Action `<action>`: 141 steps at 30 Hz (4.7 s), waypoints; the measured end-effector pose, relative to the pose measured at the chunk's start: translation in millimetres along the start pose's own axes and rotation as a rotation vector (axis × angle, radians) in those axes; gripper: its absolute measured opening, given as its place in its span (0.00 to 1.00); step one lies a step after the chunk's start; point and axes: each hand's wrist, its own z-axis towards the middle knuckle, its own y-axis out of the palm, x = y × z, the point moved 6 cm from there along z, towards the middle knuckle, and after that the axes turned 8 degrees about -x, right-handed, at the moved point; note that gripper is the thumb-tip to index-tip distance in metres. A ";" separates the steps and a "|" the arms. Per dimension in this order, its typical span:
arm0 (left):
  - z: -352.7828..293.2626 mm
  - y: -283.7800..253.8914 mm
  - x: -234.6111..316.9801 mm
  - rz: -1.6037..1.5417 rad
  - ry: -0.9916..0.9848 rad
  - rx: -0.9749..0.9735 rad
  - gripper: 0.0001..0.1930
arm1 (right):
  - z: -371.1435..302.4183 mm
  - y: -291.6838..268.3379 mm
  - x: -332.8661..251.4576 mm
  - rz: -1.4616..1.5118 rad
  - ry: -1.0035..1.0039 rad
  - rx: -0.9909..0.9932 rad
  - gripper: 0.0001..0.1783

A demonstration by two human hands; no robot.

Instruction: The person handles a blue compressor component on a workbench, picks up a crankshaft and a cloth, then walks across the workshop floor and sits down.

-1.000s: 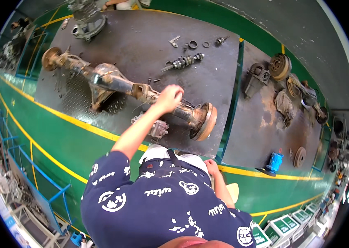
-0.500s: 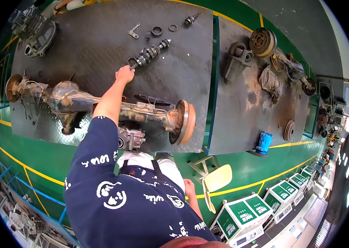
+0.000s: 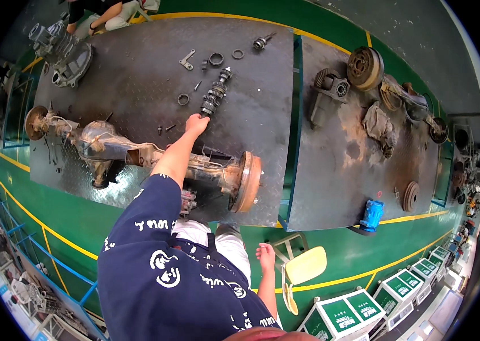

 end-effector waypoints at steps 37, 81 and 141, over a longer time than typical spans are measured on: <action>-564.9 21.3 53.9 0.209 0.594 -0.258 0.15 | -113.8 -38.2 -293.8 1.145 -0.745 -0.632 0.40; -685.6 549.1 325.8 0.600 0.817 -0.929 0.13 | -91.4 -581.8 -140.4 1.571 -0.771 -0.249 0.31; -737.6 833.3 469.7 0.601 0.625 -0.515 0.15 | 121.0 -901.1 -187.3 1.305 -0.023 -0.389 0.30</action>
